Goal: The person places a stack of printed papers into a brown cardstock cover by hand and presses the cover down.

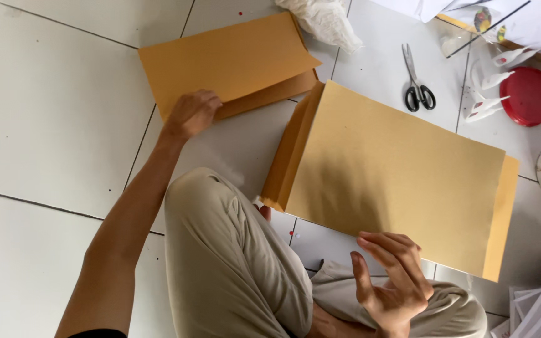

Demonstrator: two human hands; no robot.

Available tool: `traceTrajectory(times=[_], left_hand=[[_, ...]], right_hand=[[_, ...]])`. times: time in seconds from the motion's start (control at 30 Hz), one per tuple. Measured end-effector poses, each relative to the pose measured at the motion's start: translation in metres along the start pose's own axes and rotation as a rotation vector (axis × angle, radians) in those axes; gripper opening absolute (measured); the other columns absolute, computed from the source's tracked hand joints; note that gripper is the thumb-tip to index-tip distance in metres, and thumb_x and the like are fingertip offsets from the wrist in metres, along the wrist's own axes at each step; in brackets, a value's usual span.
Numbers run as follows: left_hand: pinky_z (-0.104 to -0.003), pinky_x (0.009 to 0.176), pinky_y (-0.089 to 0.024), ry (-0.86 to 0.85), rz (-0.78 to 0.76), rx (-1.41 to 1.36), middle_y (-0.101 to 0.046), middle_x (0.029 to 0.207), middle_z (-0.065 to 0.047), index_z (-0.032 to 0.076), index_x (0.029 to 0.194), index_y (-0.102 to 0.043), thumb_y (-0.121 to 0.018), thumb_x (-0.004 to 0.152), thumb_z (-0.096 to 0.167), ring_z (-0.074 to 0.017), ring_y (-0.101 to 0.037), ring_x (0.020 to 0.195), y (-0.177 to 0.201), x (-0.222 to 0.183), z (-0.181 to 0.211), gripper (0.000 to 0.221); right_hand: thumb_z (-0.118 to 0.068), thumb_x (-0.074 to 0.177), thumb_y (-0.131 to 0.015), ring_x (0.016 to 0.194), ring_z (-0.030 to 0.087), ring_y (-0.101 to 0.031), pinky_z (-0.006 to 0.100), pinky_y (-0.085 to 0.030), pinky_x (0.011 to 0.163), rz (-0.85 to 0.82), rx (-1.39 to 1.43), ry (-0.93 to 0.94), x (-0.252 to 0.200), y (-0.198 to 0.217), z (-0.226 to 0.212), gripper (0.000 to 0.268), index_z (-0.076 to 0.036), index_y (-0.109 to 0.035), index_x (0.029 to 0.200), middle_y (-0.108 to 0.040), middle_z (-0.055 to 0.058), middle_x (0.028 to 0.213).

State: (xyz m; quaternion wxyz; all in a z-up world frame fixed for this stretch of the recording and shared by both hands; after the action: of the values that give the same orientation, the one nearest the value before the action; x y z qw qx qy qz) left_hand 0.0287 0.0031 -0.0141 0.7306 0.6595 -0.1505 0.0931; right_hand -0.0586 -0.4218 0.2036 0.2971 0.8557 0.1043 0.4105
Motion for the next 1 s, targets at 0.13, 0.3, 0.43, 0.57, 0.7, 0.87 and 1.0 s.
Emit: traceTrajectory(times=[0.13,0.3,0.43,0.57,0.7,0.87,1.0], left_hand=[[-0.033,0.065,-0.059,0.09,0.319,0.075,-0.08,0.099,-0.002,0.013,0.101,-0.08,-0.076,0.093,0.0,-0.019,-0.075,0.09,0.057,0.014,-0.02,0.016],[-0.034,0.051,-0.029,0.148,0.753,0.095,-0.056,0.069,0.004,0.012,0.084,-0.06,-0.087,0.115,0.029,-0.0183,-0.039,0.055,0.167,0.045,-0.01,0.045],[-0.036,0.055,-0.036,-0.14,0.832,-0.113,-0.066,0.075,-0.005,0.004,0.083,-0.069,-0.083,0.11,0.012,-0.0218,-0.052,0.06,0.267,0.063,0.133,0.031],[-0.033,0.058,-0.045,-0.687,0.658,-0.398,-0.061,0.077,-0.002,0.009,0.092,-0.078,-0.078,0.099,0.003,-0.0172,-0.053,0.06,0.298,0.056,0.289,0.009],[-0.029,0.057,-0.047,-0.988,0.492,-0.527,-0.05,0.069,0.001,0.011,0.076,-0.065,-0.063,0.101,0.008,-0.0183,-0.055,0.061,0.202,0.024,0.383,0.025],[-0.03,0.061,-0.042,-1.1,0.296,-0.42,-0.046,0.073,0.0,0.012,0.074,-0.055,-0.062,0.1,0.02,-0.0198,-0.052,0.068,0.152,-0.002,0.399,0.028],[-0.048,0.092,-0.047,-0.655,0.118,-0.603,-0.07,0.106,-0.006,0.013,0.107,-0.071,-0.064,0.091,0.061,-0.0288,-0.065,0.099,0.22,0.019,0.376,0.051]], right_hand=[[-0.005,0.088,-0.073,0.087,0.025,-0.072,0.037,-0.056,0.084,0.042,0.027,-0.025,-0.002,0.012,0.001,0.007,0.0,-0.072,0.093,-0.074,0.014,0.095],[-0.004,0.092,-0.069,0.09,0.028,-0.072,0.031,-0.058,0.081,0.144,0.398,-0.246,-0.012,0.023,0.02,0.01,0.003,-0.071,0.099,-0.074,0.017,0.095],[-0.007,0.095,-0.068,0.101,0.026,-0.072,0.03,-0.062,0.09,0.186,0.591,-0.401,-0.024,0.036,0.036,0.02,0.006,-0.069,0.111,-0.072,0.018,0.105],[-0.04,0.085,-0.076,0.109,0.033,-0.069,0.041,-0.061,0.096,0.151,0.923,-0.486,-0.023,0.054,0.046,0.084,0.003,-0.04,0.148,-0.064,0.025,0.13],[-0.038,0.063,-0.087,0.11,0.036,-0.066,0.057,-0.058,0.085,0.223,0.903,-0.423,-0.068,0.056,0.118,0.123,0.0,-0.023,0.161,-0.06,0.026,0.133],[-0.001,0.086,-0.083,0.084,0.02,-0.058,0.041,-0.054,0.074,0.537,0.423,-0.65,-0.066,0.089,0.12,0.036,0.004,-0.068,0.12,-0.067,0.013,0.093],[-0.002,0.101,-0.08,0.085,0.018,-0.064,0.038,-0.055,0.074,0.813,0.301,-0.772,-0.091,0.112,0.137,0.016,0.003,-0.069,0.111,-0.068,0.012,0.091]])
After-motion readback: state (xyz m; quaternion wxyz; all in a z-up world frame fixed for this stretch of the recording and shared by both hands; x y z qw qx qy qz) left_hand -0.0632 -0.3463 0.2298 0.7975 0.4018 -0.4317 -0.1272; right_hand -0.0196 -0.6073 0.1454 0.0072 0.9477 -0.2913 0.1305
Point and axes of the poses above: each hand's wrist, its own x-axis towards the middle knuckle, its own y-axis out of the back of the hand, z = x × y, the point moved 4 cm from there along x, towards the middle knuckle
